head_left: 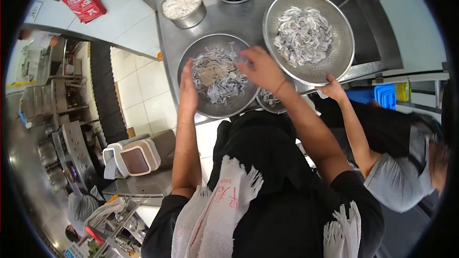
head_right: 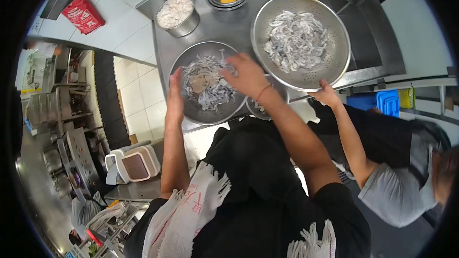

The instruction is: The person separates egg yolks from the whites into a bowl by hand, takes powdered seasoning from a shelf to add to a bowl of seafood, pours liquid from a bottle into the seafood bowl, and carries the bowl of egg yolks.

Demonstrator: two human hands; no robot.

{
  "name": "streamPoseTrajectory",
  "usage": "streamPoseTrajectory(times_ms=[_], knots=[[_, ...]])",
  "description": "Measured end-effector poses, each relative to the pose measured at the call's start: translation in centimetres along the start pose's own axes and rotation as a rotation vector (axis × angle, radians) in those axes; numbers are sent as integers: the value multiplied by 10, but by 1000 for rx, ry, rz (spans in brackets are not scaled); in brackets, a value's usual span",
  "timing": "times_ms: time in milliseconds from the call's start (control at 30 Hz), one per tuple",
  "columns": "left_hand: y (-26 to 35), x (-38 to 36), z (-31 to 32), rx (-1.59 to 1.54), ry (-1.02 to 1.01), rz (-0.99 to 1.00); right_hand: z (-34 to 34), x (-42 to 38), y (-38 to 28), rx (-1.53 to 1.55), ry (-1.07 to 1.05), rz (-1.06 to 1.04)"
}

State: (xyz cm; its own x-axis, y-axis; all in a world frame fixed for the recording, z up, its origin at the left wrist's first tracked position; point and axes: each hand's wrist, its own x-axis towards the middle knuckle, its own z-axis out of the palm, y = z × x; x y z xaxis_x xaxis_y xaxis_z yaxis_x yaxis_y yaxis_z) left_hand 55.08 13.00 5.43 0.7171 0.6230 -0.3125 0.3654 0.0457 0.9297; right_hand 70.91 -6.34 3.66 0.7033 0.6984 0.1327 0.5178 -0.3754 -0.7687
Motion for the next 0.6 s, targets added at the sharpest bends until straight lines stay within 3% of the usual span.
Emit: streamPoseTrajectory(times_ms=[67,267,333,433,567,600], knots=[[-3,-3,-4,-38,-16,-29,13,-12,-2,-2,-44,-55],[-26,-5,-13,-48,-37,23,-28,-63,-7,34,-72,193],[-33,-4,-15,-45,-39,42,-46,-93,4,65,-23,329],[-55,4,-21,24,-34,115,-51,-134,44,-111,-108,469],[-52,8,-17,22,-78,113,-42,-163,67,-486,-53,677],[-52,11,-14,8,-93,112,-35,-164,75,-277,-45,802]])
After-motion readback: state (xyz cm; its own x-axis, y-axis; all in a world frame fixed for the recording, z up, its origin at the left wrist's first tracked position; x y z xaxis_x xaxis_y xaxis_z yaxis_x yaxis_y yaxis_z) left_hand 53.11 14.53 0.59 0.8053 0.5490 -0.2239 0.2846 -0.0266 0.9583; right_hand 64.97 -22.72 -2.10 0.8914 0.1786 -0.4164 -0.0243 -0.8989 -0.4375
